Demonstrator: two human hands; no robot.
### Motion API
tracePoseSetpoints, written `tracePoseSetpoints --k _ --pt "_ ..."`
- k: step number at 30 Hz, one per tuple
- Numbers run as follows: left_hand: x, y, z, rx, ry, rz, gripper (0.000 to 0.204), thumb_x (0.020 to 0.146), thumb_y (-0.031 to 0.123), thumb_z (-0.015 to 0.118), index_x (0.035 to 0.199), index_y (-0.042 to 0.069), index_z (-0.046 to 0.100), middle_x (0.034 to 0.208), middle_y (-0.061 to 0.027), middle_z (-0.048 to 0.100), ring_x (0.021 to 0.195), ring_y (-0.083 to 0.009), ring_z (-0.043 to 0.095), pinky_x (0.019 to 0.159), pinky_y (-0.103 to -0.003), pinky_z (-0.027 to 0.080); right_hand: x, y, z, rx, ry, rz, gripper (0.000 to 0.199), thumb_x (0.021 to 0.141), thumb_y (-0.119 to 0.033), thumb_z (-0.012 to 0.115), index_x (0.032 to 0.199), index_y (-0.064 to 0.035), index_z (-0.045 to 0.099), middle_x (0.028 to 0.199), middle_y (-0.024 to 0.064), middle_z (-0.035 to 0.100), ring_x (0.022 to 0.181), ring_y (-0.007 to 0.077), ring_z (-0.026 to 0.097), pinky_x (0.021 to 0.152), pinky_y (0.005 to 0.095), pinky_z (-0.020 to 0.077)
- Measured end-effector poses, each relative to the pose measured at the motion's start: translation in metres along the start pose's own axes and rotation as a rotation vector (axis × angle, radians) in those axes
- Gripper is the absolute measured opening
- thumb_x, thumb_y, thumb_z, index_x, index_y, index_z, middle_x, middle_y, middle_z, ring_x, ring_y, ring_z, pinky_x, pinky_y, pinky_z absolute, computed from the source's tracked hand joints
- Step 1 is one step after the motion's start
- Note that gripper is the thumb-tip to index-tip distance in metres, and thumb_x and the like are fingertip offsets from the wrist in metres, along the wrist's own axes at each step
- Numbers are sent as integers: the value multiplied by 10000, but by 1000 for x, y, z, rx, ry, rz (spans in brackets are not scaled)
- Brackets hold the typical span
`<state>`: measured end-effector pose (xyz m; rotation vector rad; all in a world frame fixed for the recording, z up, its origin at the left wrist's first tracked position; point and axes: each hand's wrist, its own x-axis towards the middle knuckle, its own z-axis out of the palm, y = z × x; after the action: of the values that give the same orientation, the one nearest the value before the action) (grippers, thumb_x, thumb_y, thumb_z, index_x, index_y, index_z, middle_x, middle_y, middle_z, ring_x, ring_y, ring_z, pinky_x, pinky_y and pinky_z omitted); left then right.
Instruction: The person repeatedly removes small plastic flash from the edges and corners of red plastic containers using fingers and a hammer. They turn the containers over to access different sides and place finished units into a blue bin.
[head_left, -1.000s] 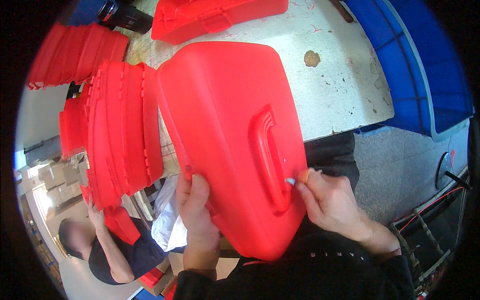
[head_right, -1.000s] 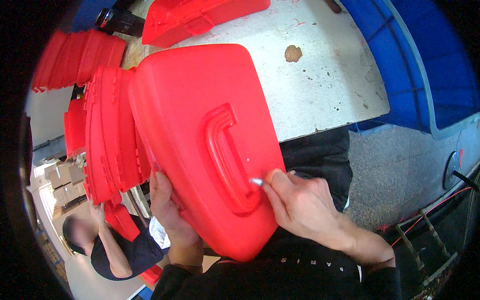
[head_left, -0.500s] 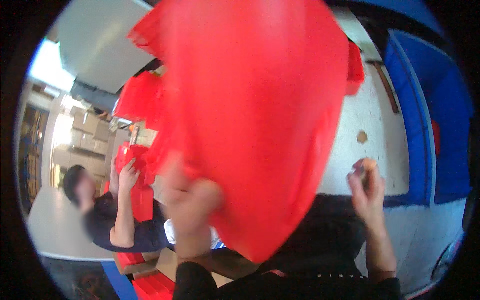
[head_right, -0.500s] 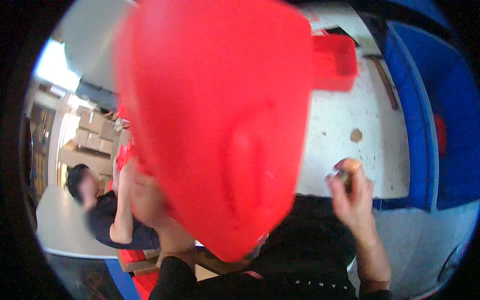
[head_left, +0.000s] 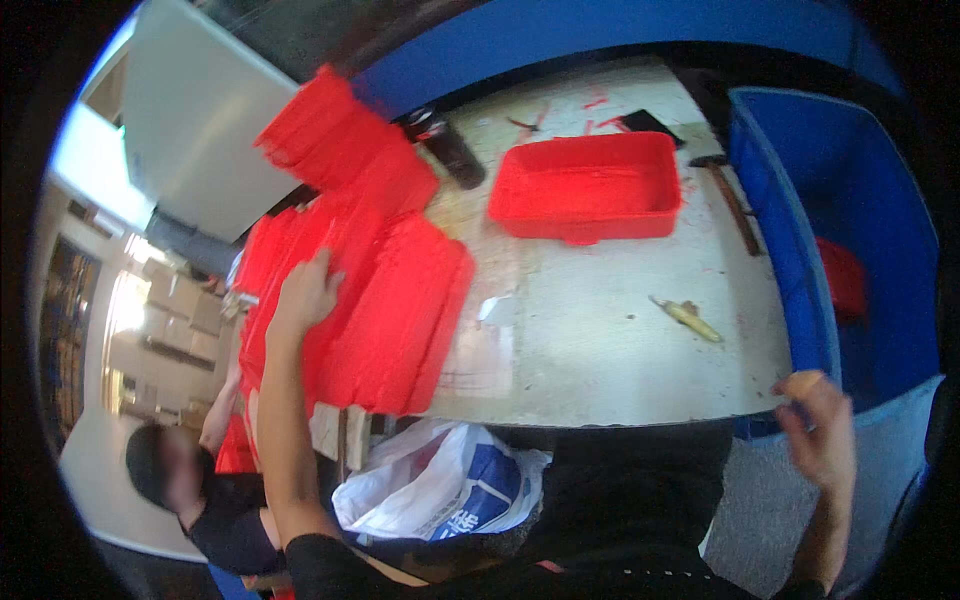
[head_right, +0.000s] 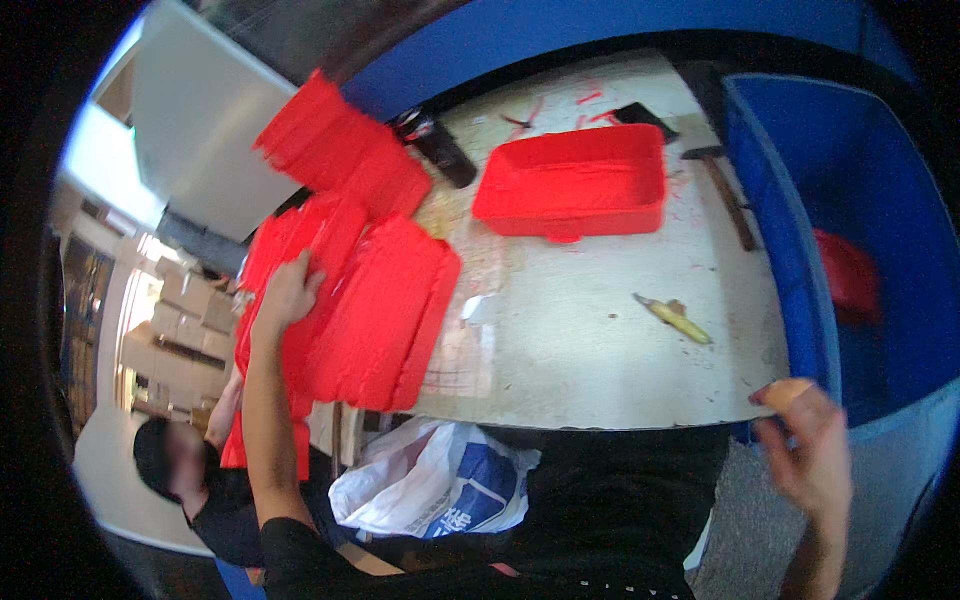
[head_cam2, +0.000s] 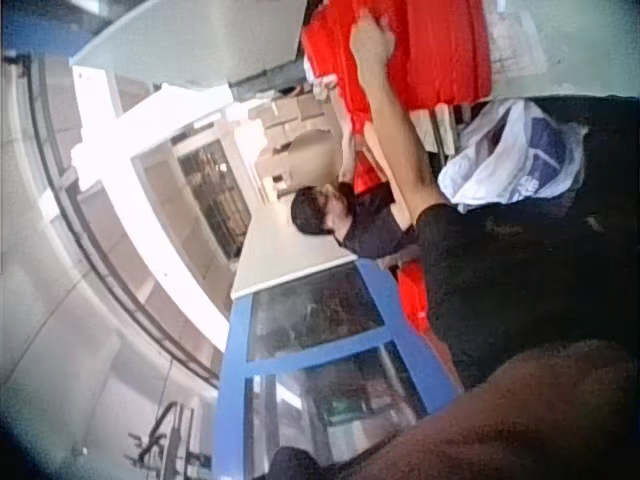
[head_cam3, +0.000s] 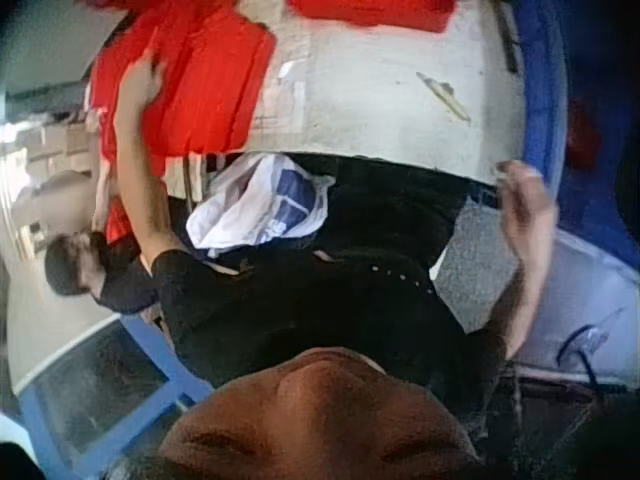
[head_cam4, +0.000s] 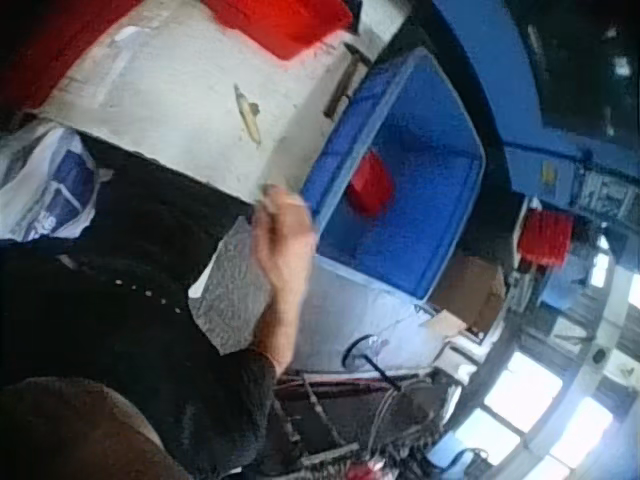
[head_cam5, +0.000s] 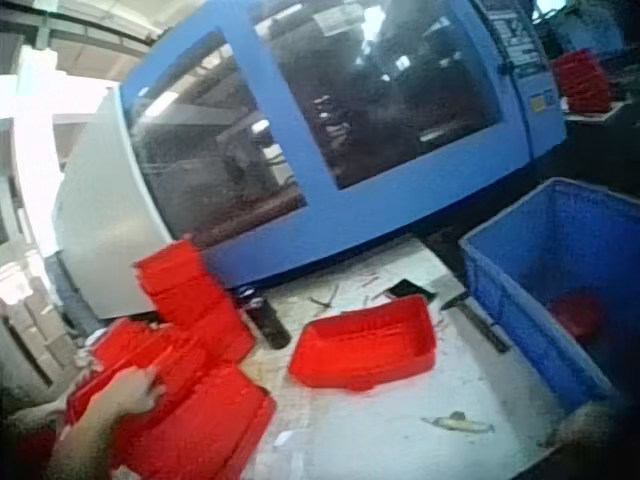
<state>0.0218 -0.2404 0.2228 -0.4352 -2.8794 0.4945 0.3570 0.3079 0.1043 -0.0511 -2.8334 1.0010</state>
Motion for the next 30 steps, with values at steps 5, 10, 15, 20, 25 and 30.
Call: tracePoseSetpoints --k 5,10,15,20,25,30 --pt "6 -9 42 -229 -110 -78 562 930 336 640 1314 -65 556 1239 -305 618 1164 -415 601 983 -463 475 43 60 -98 -135 153 -65 72 935 -115 579 949 -53 612 912 114 608 767 256 614 712 371 496" --pt "17 -25 65 -391 -282 -296 737 977 505 564 1396 -95 471 1466 -280 441 1366 -367 434 1115 -423 355 158 206 -103 -736 -129 277 181 891 -111 633 1064 -62 656 1028 163 672 973 323 663 854 448 532" --pt "-9 6 38 -539 64 -193 532 983 307 615 1351 -63 516 1270 -226 614 1218 -311 572 1040 -385 439 214 366 -15 -1036 -399 343 487 839 -187 705 1298 -99 567 1316 123 608 1209 267 598 934 437 517" --pt "-108 131 -1 -1282 -454 -265 262 938 111 648 1171 -10 650 1055 -118 697 1023 -188 635 923 -349 484 192 450 94 -952 -406 382 860 819 -288 701 1518 -16 281 1531 171 373 1418 336 367 1140 505 333" --pt "-115 232 48 -1364 -797 -174 224 943 -9 580 1145 -22 676 1118 -152 689 1005 -220 649 931 -341 499 171 447 99 -1093 -444 275 890 802 -275 695 1517 6 246 1492 229 402 1409 375 371 1128 544 343" --pt "-86 318 75 -1726 -997 179 371 955 183 664 1243 -44 607 1245 -173 661 1154 -217 622 998 -348 471 196 335 -49 -563 -150 215 936 681 -321 883 1399 -37 354 1329 204 571 1219 357 579 1056 520 432"
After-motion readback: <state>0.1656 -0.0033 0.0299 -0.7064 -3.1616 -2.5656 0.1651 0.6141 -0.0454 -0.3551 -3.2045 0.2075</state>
